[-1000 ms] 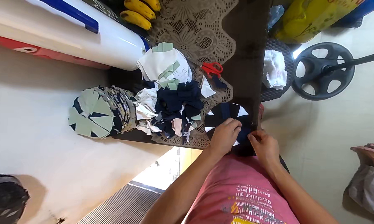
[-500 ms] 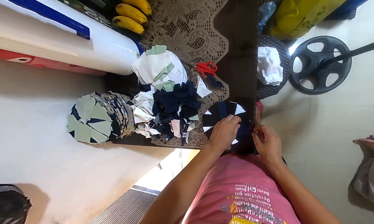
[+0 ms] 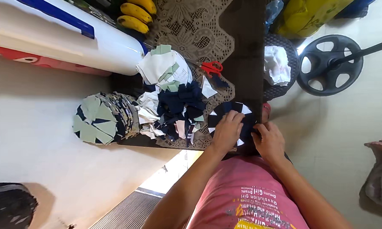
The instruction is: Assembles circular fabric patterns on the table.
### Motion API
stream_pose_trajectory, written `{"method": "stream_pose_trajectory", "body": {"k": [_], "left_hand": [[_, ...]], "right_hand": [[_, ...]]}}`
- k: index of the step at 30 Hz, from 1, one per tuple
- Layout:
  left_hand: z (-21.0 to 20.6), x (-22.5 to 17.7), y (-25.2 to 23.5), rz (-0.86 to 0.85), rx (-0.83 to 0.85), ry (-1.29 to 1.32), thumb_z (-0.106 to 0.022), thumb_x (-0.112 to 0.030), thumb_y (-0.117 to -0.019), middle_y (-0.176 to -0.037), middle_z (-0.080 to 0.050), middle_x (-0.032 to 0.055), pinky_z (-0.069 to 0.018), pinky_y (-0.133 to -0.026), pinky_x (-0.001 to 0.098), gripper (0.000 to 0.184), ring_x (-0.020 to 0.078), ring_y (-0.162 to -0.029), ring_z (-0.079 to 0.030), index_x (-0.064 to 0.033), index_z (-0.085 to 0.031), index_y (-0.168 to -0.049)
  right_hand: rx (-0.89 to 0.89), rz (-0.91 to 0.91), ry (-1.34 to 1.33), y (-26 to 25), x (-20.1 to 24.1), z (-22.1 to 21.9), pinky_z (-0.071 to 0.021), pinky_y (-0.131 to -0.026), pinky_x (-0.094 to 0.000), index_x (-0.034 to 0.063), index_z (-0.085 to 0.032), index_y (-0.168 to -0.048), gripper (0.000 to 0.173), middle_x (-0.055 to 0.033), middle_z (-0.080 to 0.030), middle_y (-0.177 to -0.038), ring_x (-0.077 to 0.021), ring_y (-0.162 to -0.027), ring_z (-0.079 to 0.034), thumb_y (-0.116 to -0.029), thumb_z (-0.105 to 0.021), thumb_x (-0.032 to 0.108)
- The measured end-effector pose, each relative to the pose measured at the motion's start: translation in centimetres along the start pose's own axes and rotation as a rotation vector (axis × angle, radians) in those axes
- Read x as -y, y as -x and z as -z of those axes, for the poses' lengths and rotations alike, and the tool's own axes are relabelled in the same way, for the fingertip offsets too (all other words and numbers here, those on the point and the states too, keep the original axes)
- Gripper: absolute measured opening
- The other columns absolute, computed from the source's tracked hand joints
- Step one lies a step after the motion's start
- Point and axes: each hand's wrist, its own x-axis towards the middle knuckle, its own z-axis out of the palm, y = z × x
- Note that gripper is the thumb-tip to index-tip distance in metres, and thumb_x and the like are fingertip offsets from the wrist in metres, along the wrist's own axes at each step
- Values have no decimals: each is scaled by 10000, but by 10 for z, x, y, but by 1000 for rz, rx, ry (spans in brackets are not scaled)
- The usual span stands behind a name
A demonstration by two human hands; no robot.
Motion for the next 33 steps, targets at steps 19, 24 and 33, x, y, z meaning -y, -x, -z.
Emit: {"method": "stream_pose_trajectory", "body": {"k": [19, 24, 33], "left_hand": [[-39, 15, 7, -157, 2, -168, -539, -484, -1012, -1637, -368, 170, -208, -1199, 673, 672, 406, -1527, -306, -108, -444, -1561], [-22, 13, 17, -122, -168, -73, -551, -494, -996, -1607, -412, 191, -241, -1167, 700, 664, 445, -1493, -355, -99, -496, -1527], [93, 96, 29, 345, -454, -33, -586, -47, -982, -1298, -657, 198, -440, -1072, 586, 281, 408, -1283, -567, -33, -718, -1229]], "right_hand": [[-104, 78, 37, 7, -4, 23, -551, -707, -523, -21, -742, -1027, 213, -251, -677, -948, -410, -847, -675, -907, -661, 135], [-104, 112, 25, 4, -2, 28, -539, -697, -511, -35, -736, -1028, 231, -257, -668, -942, -405, -828, -664, -917, -627, 135], [-56, 121, 28, -8, 5, 31, -536, -681, -525, -37, -734, -1046, 227, -257, -667, -948, -396, -807, -662, -925, -619, 117]]}}
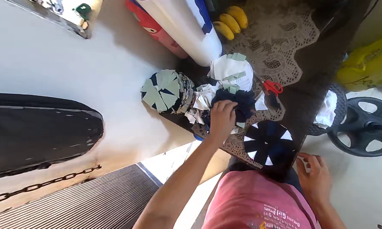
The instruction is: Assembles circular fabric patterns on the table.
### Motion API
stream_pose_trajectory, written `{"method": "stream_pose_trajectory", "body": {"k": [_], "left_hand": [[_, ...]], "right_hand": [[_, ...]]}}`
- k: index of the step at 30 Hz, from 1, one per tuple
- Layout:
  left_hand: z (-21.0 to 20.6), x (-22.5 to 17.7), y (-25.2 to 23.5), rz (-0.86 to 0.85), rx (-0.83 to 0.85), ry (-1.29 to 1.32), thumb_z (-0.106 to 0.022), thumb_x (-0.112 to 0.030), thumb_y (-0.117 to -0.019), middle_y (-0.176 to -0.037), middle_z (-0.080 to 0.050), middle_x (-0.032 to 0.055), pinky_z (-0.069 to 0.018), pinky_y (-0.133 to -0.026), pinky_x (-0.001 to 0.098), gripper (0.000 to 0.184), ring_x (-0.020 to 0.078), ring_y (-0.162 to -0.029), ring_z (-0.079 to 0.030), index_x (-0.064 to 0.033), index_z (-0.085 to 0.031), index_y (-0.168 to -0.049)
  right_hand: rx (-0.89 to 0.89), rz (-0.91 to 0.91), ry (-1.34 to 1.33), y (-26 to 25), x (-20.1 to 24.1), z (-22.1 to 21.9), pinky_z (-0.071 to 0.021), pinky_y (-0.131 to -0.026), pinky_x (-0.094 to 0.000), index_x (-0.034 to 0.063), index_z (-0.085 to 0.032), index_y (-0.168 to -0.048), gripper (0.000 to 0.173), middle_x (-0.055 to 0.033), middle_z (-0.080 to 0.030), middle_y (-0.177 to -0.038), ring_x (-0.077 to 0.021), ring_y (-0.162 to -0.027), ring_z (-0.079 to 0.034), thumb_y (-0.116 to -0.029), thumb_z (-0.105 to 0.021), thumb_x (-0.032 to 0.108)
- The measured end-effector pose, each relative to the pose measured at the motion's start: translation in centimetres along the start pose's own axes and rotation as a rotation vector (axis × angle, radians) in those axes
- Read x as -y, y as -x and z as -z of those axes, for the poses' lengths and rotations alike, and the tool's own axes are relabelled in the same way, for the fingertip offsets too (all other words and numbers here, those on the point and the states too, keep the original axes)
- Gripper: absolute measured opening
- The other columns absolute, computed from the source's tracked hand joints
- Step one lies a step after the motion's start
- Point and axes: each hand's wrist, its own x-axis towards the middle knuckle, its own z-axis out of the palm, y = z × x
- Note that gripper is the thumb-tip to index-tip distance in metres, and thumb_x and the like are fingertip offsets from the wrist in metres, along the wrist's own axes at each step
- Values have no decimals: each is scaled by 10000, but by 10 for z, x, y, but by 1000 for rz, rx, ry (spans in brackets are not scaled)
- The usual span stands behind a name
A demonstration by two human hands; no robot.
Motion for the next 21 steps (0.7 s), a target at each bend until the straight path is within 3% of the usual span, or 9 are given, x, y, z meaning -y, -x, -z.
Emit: {"method": "stream_pose_trajectory", "body": {"k": [2, 6, 10, 13, 16, 19, 21], "left_hand": [[5, 12, -17, -123, -10, -57, -575, -22, -978, -1243, -679, 202, -462, -1037, 596, 262, 423, -1245, -591, -29, -734, -1186], [6, 17, -51, -445, 146, -215, -618, -22, -960, -1204, -692, 214, -470, -1015, 618, 244, 444, -1229, -605, -20, -730, -1177], [1, 17, -69, -526, 265, -320, -632, -25, -957, -1111, -698, 248, -478, -974, 622, 164, 464, -1172, -627, 31, -716, -1087], [6, 14, -70, -451, 251, -284, -601, -52, -972, -1094, -706, 237, -482, -969, 621, 164, 452, -1145, -640, 31, -729, -1033], [28, -2, -66, -238, 266, -164, -598, -91, -978, -1093, -720, 220, -460, -1024, 608, 196, 421, -1145, -647, 25, -738, -1049], [54, -24, -56, 54, 380, 66, -599, -131, -1006, -1033, -724, 188, -536, -899, 563, 209, 328, -986, -700, 12, -707, -1113], [61, -31, -43, 180, 441, 319, -633, -116, -999, -913, -705, 124, -551, -779, 443, 153, 207, -821, -668, 4, -690, -1077]], "right_hand": [[16, -1, -2, -2, 2, -2, -533, -679, -528, -33, -737, -1047, 224, -253, -665, -951, -390, -806, -660, -926, -618, 113], [-10, 18, -6, -1, 1, -7, -543, -680, -503, -13, -745, -1030, 229, -238, -676, -946, -383, -811, -668, -924, -609, 137], [-42, 16, -1, 3, -1, -8, -541, -677, -487, 4, -753, -1024, 249, -223, -679, -938, -362, -806, -669, -936, -587, 168], [-58, 4, -5, 8, -2, -7, -544, -681, -466, 12, -758, -1017, 251, -212, -682, -934, -342, -808, -670, -937, -586, 177], [-54, 6, -48, 6, 5, -7, -551, -693, -450, 10, -758, -1014, 233, -203, -680, -931, -330, -815, -670, -932, -597, 157], [-6, 64, -150, -8, 26, -7, -572, -732, -470, 3, -759, -1026, 212, -191, -697, -932, -323, -837, -688, -943, -621, 140], [92, 58, -306, -23, 46, -5, -574, -826, -454, -7, -740, -1120, 275, -181, -719, -1037, -295, -955, -699, -976, -610, 188]]}}
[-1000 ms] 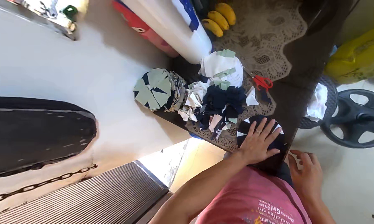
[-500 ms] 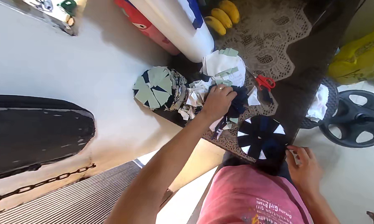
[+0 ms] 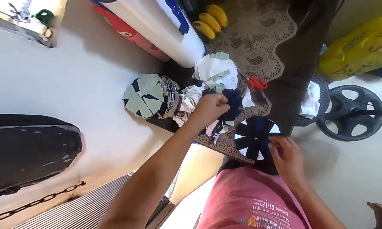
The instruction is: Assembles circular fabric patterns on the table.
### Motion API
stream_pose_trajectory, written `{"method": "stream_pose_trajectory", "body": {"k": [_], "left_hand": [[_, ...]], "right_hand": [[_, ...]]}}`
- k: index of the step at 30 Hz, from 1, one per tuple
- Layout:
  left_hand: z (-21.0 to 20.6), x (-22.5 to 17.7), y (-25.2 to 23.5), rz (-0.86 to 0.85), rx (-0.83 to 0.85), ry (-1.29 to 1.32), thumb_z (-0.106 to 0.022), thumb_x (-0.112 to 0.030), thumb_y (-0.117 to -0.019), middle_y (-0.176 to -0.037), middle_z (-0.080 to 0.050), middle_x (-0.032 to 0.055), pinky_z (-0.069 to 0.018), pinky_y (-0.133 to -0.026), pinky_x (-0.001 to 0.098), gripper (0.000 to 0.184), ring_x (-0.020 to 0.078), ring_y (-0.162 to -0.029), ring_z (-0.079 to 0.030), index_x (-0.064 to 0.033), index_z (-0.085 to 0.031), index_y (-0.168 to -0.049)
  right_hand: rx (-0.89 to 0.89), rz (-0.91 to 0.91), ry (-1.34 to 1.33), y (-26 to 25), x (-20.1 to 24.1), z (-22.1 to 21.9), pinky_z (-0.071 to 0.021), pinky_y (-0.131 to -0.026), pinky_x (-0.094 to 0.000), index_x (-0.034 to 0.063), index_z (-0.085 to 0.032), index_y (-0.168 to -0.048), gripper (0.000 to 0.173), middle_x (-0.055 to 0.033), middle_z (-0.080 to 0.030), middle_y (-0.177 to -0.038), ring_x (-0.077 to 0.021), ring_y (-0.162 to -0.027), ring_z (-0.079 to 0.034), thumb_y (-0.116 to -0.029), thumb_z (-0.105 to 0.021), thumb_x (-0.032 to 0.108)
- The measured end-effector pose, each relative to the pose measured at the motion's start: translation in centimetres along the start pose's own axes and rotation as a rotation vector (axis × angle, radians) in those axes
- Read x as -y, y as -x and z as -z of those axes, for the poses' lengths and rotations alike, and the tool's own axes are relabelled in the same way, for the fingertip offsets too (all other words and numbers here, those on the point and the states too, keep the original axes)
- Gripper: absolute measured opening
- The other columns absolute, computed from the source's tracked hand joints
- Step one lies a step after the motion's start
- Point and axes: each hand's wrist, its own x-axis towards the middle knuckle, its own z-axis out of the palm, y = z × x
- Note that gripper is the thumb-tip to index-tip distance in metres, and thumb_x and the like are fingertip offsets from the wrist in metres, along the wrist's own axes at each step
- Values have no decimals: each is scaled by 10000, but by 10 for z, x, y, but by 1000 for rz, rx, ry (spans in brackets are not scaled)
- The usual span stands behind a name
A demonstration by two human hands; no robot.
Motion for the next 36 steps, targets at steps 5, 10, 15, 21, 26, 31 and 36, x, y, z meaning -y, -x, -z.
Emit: {"method": "stream_pose_trajectory", "body": {"k": [5, 10, 15, 21, 26, 31, 36], "left_hand": [[-23, -7, 44, 115, 204, 636, -541, -14, -1014, -832, -668, 3, -550, -760, 239, 115, 68, -773, -640, -24, -651, -985], [-63, 7, 79, 170, 212, 886, -497, -33, -1008, -924, -696, -5, -576, -794, 258, 183, 70, -830, -672, -2, -660, -1084], [-128, 19, 107, 441, 254, 1453, -234, -219, -1097, -1002, -731, 75, -606, -776, 334, 375, 184, -883, -729, -53, -565, -1157], [-179, 7, 124, 545, 374, 1799, -79, -535, -1089, -901, -741, 63, -603, -720, 314, 715, 169, -792, -727, -90, -638, -1122], [-212, 9, 140, 285, 123, 1805, -478, 16, -1014, -971, -745, 47, -617, -811, 320, 205, 147, -869, -734, -66, -636, -1116], [-229, -5, 147, 120, -307, 1259, -661, 47, -895, -985, -705, 8, -582, -817, 258, 236, 68, -881, -678, 19, -657, -1129], [-239, -9, 147, 1, -409, 1020, -675, 10, -908, -1037, -728, 54, -582, -840, 228, 235, 45, -906, -688, 42, -681, -1141]], "right_hand": [[399, -520, -866, -43, 46, -1, -536, -961, -319, 8, -466, -1481, 486, -89, -606, -1371, -143, -1181, -626, -1046, -478, 222], [530, -694, -1025, -45, 53, 8, -585, -713, -259, 46, -637, -1081, 153, -44, -713, -925, -114, -806, -693, -1025, -495, 50], [513, -279, -477, -35, 54, 25, -559, -700, -182, 27, -709, -935, 57, 39, -702, -830, -1, -740, -655, -912, -661, 7], [531, 330, -92, -11, 16, 47, -548, -900, -215, 48, -800, -952, 135, -95, -710, -1043, -98, -1002, -659, -914, -675, 84], [577, 425, -89, -4, -14, 55, -536, -947, -223, 79, -808, -924, 157, -172, -681, -1198, -135, -1089, -649, -897, -662, 29], [771, 145, -310, -10, -21, 66, -535, -1027, -276, -4, -757, -856, 205, -171, -664, -1326, -155, -1237, -633, -874, -558, -50], [915, -223, -465, -24, -21, 66, -574, -824, -256, 69, -630, -1013, 128, -18, -720, -1127, -82, -1022, -681, -931, -544, 21]]}}
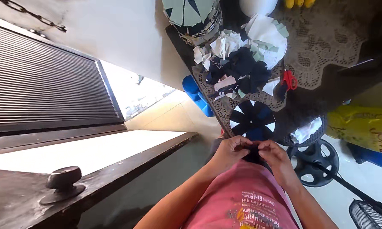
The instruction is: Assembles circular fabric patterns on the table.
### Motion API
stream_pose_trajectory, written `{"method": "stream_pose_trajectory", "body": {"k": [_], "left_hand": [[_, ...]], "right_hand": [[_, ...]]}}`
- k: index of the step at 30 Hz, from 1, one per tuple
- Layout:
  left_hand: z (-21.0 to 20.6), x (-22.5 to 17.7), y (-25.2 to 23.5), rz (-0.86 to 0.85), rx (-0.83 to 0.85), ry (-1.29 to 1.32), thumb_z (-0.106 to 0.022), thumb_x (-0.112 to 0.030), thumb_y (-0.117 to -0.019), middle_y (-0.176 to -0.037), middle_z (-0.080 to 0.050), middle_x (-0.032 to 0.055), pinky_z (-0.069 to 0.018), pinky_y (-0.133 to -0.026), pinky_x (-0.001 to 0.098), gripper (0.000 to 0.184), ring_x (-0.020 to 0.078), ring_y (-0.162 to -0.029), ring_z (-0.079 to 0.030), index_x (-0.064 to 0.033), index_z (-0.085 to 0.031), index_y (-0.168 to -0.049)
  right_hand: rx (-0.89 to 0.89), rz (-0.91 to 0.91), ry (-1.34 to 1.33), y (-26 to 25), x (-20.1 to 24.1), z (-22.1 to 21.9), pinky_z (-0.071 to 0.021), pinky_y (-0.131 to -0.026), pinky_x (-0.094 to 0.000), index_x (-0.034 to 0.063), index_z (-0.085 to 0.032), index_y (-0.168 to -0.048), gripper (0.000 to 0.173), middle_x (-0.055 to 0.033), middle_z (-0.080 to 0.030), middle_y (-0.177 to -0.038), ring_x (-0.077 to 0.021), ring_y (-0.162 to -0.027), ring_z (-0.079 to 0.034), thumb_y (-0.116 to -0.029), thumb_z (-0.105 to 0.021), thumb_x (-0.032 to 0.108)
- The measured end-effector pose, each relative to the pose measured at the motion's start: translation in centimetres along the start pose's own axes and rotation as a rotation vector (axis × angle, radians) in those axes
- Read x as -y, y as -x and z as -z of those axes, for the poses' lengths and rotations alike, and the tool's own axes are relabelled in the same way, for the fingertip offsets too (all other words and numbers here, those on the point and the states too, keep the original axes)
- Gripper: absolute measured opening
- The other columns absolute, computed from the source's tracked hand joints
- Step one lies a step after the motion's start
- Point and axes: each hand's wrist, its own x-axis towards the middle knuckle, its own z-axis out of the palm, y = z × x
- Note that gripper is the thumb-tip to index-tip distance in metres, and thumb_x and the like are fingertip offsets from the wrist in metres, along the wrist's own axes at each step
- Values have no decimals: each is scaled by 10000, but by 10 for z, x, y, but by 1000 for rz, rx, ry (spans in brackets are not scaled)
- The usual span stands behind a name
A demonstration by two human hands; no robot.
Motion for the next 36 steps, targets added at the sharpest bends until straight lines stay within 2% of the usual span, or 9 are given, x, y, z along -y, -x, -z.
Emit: {"method": "stream_pose_trajectory", "body": {"k": [4, 7, 10, 15, 19, 22, 27, 31, 36], "left_hand": [[-1, 0, -4, -24, -57, -260, -681, -78, -925, -977, -725, 62, -556, -796, 218, 249, 48, -835, -666, 15, -697, -1155], [6, -1, -13, 63, -85, -372, -684, -147, -948, -936, -716, 71, -551, -775, 240, 275, 70, -800, -658, 11, -682, -1174], [15, 5, -18, 155, -114, -295, -678, -105, -944, -958, -728, 79, -564, -816, 267, 277, 80, -846, -684, 27, -656, -1186], [16, 22, -9, 257, -213, -101, -663, -28, -920, -1005, -709, 97, -593, -810, 285, 248, 106, -865, -700, 44, -644, -1156], [15, 24, -13, 204, -337, -200, -669, -65, -926, -970, -718, 106, -577, -791, 263, 227, 93, -828, -691, 50, -666, -1122], [22, 22, -22, 197, -372, -182, -662, -81, -946, -966, -711, 93, -567, -800, 252, 216, 79, -837, -678, 47, -667, -1120], [32, 6, -42, 210, -409, -35, -676, -42, -956, -938, -702, 80, -587, -788, 286, 186, 93, -812, -683, 23, -649, -1128], [37, 2, -48, 189, -447, -130, -699, -40, -943, -920, -704, 69, -575, -750, 296, 189, 105, -780, -673, -12, -656, -1125], [34, 21, -43, 224, -491, -283, -700, -81, -945, -936, -719, 96, -583, -789, 373, 199, 161, -808, -698, -7, -660, -1125]], "right_hand": [[-37, -155, 166, -15, 8, -5, -577, -685, -235, -13, -614, -1222, 317, -40, -719, -997, -74, -810, -691, -906, -647, -20], [-61, -148, 386, -28, 10, -11, -580, -705, -250, -24, -644, -1157, 227, -71, -707, -985, -77, -787, -681, -932, -654, 6], [-49, -81, 593, -37, 10, -16, -576, -720, -297, -51, -625, -1070, 133, -117, -675, -954, -125, -772, -667, -960, -619, 24], [25, 135, 713, -37, 1, -18, -571, -839, -304, -22, -768, -929, 229, -158, -747, -1002, -189, -940, -713, -934, -545, -68], [66, 236, 817, -52, 2, -27, -580, -917, -419, -12, -797, -993, 273, -199, -751, -1080, -303, -1035, -730, -942, -540, -87], [122, 282, 906, -74, 12, -26, -574, -918, -481, 11, -798, -1018, 294, -178, -753, -1093, -318, -1043, -726, -962, -519, -63], [202, 263, 882, -108, 40, -16, -577, -899, -444, 10, -788, -1016, 238, -152, -745, -1079, -254, -1020, -716, -976, -560, -47], [280, 102, 899, -117, 56, -21, -555, -946, -395, 22, -771, -1099, 235, -151, -707, -1190, -230, -1119, -673, -961, -602, -65], [320, 84, 974, -116, 35, -26, -537, -971, -465, 37, -772, -1142, 281, -152, -701, -1251, -277, -1162, -667, -980, -562, -54]]}}
